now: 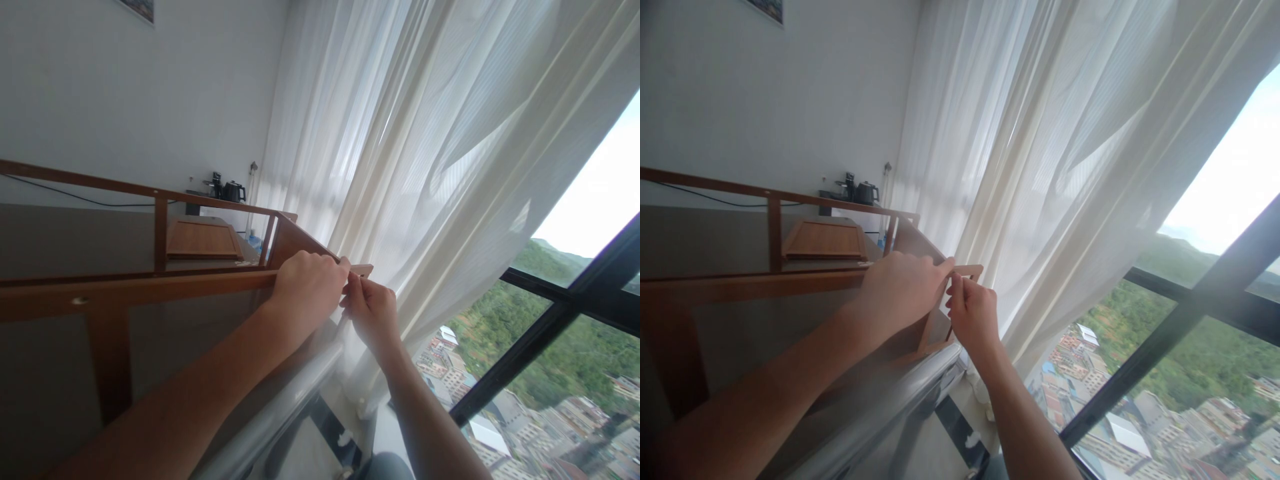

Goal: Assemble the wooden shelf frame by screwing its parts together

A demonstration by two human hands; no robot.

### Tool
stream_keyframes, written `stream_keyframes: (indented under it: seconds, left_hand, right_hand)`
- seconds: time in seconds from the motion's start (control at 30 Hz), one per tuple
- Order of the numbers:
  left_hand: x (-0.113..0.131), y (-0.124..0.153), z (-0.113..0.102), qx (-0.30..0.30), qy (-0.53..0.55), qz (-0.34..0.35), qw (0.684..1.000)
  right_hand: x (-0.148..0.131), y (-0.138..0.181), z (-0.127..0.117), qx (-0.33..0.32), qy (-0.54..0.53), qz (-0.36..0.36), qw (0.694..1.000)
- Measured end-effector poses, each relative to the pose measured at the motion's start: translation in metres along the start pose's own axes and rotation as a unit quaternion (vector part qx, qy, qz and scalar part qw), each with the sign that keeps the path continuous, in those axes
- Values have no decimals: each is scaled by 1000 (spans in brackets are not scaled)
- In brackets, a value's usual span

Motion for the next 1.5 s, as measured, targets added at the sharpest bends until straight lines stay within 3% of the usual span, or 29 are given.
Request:
stream_keyframes:
  seconds: [0.17,0.33,0.57,0.83,1.17,1.5]
  left_hand:
    - [0,0,0,-4,11,-12,1000]
    - [0,0,0,9,-6,6,1000]
    - [-1,0,2,21,-13,12,1000]
    - [0,0,2,23,-14,6,1000]
    - [-1,0,4,30,-11,9,999]
    - [-1,-1,4,9,7,-5,1000]
  right_hand:
    - [1,1,1,-8,-17,12,1000]
    - [-1,2,0,35,61,-38,997]
    - [-1,1,0,2,2,8,1000]
    - [0,2,0,35,81,-49,995]
    - [-1,1,0,1,16,-4,1000]
    - [-1,1,1,11,5,-2,1000]
Point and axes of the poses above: each hand's wrist, its own y-axis away from the middle knuckle, its own z-axis out of the palm, x = y × z, the point moved 1 cm from there along -y, towards the middle knuckle, and after that the axes turned 10 degrees about z, right-handed, at the moved point
